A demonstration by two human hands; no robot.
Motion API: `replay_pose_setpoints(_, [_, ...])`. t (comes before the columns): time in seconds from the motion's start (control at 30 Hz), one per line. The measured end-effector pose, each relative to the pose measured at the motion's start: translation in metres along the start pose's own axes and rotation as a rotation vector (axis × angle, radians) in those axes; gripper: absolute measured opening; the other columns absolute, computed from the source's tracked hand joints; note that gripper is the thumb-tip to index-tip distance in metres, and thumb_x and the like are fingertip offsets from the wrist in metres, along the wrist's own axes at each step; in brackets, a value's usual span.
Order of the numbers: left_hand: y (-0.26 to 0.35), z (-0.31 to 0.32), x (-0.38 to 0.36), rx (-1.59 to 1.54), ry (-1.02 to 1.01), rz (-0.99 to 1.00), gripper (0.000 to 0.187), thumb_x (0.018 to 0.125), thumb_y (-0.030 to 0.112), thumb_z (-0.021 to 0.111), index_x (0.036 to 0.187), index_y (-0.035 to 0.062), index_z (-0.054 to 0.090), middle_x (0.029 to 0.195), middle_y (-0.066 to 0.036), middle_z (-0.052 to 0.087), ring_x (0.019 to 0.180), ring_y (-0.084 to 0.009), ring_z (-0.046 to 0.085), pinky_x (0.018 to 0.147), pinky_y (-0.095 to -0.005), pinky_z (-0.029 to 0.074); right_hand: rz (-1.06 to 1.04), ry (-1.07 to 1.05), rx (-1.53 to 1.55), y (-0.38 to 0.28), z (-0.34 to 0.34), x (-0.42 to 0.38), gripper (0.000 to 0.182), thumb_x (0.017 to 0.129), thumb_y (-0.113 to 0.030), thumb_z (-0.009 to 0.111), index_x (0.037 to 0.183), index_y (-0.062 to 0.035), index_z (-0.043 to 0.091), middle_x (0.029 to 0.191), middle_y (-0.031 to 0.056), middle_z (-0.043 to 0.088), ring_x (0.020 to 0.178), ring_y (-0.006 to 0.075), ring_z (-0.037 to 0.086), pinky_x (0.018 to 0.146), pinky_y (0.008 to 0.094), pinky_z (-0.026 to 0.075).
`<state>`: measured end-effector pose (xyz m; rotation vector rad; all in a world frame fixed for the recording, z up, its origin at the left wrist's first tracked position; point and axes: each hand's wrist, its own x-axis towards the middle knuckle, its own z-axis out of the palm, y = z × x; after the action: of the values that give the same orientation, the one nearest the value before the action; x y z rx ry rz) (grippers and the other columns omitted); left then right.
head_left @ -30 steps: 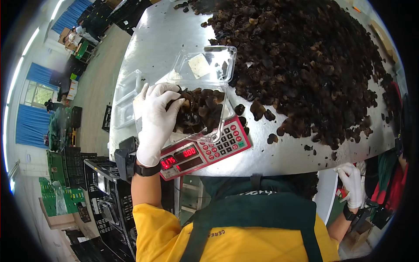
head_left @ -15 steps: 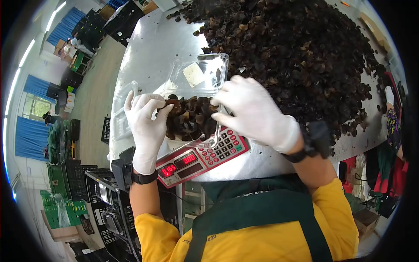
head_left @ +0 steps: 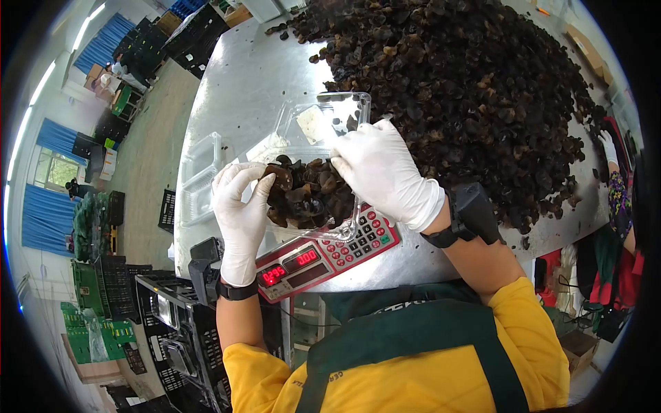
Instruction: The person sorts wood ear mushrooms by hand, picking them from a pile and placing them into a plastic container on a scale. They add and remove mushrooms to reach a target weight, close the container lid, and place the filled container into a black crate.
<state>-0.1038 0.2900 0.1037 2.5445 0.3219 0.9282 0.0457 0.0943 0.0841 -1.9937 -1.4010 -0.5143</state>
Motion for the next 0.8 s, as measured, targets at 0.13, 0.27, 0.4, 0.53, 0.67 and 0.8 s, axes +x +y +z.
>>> replay_pose_setpoints(0.13, [0.017,-0.005,-0.002,0.035,0.003,0.059,0.012,0.079,-0.003,0.077,0.086,-0.0016,0.068,0.092,-0.010,0.071,0.090,-0.0219,0.067,0.087,-0.0318,0.050,0.269,-0.029,0.387,-0.005,-0.018,-0.008,0.007,0.092,-0.012,0.067,0.090,-0.0057,0.065,0.078,0.0096,0.068,0.071,0.0248,0.068,0.068,0.0367,0.051])
replay_pose_setpoints(0.27, [0.063,0.006,-0.028,-0.080,0.025,0.190,0.020,0.074,-0.003,0.080,0.089,0.0028,0.069,0.089,-0.010,0.070,0.084,-0.0227,0.067,0.079,-0.0328,0.051,0.345,-0.081,0.726,-0.009,-0.046,-0.046,0.016,0.087,-0.002,0.071,0.102,-0.0038,0.069,0.085,0.0090,0.072,0.075,0.0189,0.071,0.068,0.0294,0.054])
replay_pose_setpoints(0.4, [0.113,0.032,-0.065,-0.073,-0.131,0.414,0.027,0.068,0.001,0.082,0.092,0.0091,0.071,0.087,-0.003,0.068,0.074,-0.0205,0.063,0.064,-0.0333,0.047,0.471,-0.324,0.928,-0.016,-0.083,-0.105,0.042,0.087,-0.004,0.072,0.128,-0.0093,0.065,0.078,0.0067,0.070,0.067,0.0161,0.066,0.064,0.0287,0.051])
replay_pose_setpoints(0.53, [0.134,0.080,-0.101,-0.189,-0.326,0.480,0.031,0.071,0.006,0.080,0.099,0.0098,0.068,0.088,-0.001,0.064,0.072,-0.0199,0.061,0.062,-0.0336,0.046,0.610,-0.416,0.789,-0.010,-0.107,-0.171,0.044,0.088,-0.006,0.073,0.131,-0.0095,0.065,0.083,0.0063,0.072,0.071,0.0132,0.066,0.068,0.0271,0.052])
replay_pose_setpoints(0.67, [0.147,0.127,-0.135,-0.379,-0.498,0.468,0.027,0.075,0.005,0.076,0.100,0.0084,0.067,0.087,-0.004,0.063,0.075,-0.0228,0.064,0.064,-0.0358,0.049,0.890,-0.422,0.835,-0.015,-0.124,-0.229,0.041,0.089,-0.008,0.072,0.129,-0.0088,0.066,0.080,0.0059,0.072,0.069,0.0122,0.066,0.068,0.0270,0.052])
replay_pose_setpoints(0.8, [0.165,0.155,-0.156,-0.666,-0.722,0.366,0.031,0.082,-0.003,0.070,0.112,0.0047,0.066,0.095,-0.009,0.067,0.082,-0.0268,0.068,0.072,-0.0346,0.056,1.057,-0.307,0.708,-0.024,-0.131,-0.265,0.026,0.090,-0.009,0.071,0.116,-0.0064,0.072,0.076,0.0055,0.071,0.066,0.0124,0.065,0.065,0.0273,0.052])
